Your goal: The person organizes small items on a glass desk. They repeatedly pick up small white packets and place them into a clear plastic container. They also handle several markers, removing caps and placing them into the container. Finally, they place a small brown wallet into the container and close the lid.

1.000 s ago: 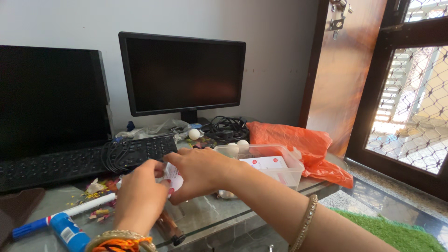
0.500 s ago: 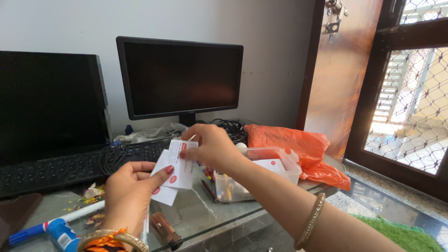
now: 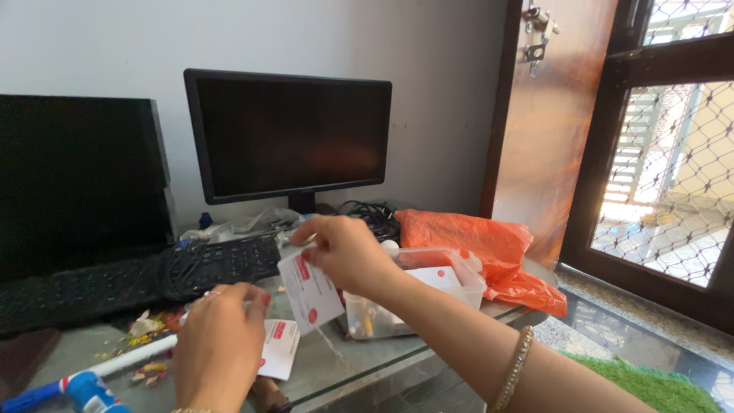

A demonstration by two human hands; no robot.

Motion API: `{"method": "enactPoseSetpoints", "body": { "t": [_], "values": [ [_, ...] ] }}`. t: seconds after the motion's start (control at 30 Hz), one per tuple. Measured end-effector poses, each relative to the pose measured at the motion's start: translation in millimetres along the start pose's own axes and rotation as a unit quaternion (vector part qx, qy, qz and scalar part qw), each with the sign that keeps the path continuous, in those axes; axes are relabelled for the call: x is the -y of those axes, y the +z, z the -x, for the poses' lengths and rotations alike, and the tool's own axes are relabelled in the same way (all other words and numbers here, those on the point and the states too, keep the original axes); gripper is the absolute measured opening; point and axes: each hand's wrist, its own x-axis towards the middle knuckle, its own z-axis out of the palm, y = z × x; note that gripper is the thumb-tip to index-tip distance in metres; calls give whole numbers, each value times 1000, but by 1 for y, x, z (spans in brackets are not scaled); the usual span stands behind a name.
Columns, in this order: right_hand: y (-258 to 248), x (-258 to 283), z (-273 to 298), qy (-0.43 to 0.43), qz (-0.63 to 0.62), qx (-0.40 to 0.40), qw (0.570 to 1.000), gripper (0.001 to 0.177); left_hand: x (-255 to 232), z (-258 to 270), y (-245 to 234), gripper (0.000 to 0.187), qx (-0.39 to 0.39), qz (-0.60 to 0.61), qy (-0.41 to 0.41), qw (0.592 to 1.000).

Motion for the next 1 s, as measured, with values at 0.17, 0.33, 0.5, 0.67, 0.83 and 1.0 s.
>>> {"method": "enactPoseSetpoints", "body": {
  "t": [0.17, 0.33, 0.5, 0.67, 0.83, 1.0],
  "values": [
    [-19, -5, 2, 42, -149, 59, 986, 40, -27, -8, -5, 29, 77, 302, -125, 942],
    [-60, -23, 4, 99, -273, 88, 953, 41, -53, -12, -1, 34, 13, 398, -88, 913],
    [-95, -63, 8, 54, -23, -105, 993, 45, -96, -4, 1, 44, -98, 253, 108, 956],
    [-126, -121, 22, 14, 197, -22, 980, 47, -151, 9, 12, 49, 87, 183, 97, 974],
    [-124, -141, 41, 10, 189, 85, 978, 39, -166, 15, 57, 60, 163, 73, 140, 974],
    [-125, -136, 51, 65, 293, 107, 948, 37, -158, 16, 86, 66, 180, 16, 150, 972]
  ]
}}
